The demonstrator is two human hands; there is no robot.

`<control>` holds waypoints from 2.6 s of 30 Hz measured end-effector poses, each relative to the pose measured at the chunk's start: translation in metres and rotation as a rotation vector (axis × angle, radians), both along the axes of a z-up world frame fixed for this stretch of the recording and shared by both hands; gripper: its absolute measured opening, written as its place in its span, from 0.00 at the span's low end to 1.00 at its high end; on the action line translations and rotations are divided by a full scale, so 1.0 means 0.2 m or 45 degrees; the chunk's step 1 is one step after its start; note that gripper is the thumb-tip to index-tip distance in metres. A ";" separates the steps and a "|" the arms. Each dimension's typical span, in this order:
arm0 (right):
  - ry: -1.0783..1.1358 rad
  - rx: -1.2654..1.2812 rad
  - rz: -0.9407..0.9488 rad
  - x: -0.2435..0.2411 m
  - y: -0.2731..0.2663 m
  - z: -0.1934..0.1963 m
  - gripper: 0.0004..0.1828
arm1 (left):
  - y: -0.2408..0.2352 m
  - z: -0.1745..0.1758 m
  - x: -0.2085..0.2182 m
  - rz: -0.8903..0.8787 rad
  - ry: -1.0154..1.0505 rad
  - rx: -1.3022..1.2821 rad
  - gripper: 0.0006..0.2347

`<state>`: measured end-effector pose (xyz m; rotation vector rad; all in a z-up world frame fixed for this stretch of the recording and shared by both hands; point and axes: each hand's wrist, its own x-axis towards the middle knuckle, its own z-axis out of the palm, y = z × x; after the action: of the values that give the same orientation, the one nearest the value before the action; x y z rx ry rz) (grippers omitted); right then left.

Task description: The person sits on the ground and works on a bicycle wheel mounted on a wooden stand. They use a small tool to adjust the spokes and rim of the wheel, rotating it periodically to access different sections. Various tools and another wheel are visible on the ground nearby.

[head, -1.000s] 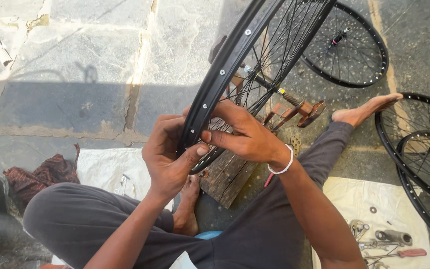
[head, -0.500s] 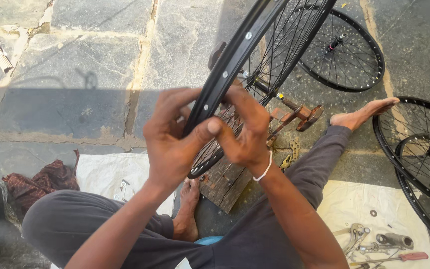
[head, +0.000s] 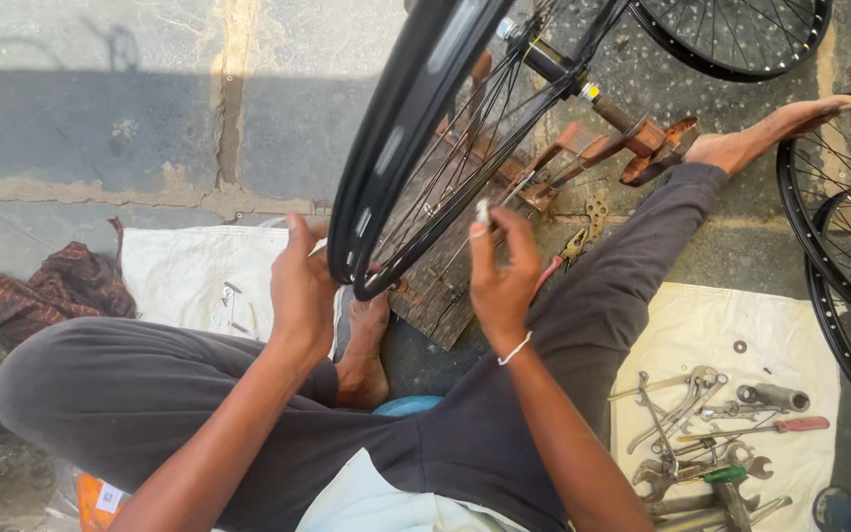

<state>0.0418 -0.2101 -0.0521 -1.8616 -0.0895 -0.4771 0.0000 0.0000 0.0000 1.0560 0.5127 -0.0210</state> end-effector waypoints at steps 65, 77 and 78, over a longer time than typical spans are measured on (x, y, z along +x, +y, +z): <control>-0.068 -0.747 0.158 -0.12 0.02 -0.63 0.13 | -0.20 -0.28 -0.20 -0.121 -0.290 1.175 0.18; -0.078 -0.740 0.153 -0.11 0.02 -0.61 0.14 | -0.13 0.12 -0.14 0.109 -0.821 1.585 0.09; -0.082 -0.733 0.145 -0.10 0.02 -0.61 0.13 | -0.11 0.23 -0.10 0.219 -0.975 1.623 0.10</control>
<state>0.0211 -0.2056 -0.1738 -2.3855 -0.4099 -0.4627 -0.0206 -0.0218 0.0460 2.0987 -0.1710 0.9370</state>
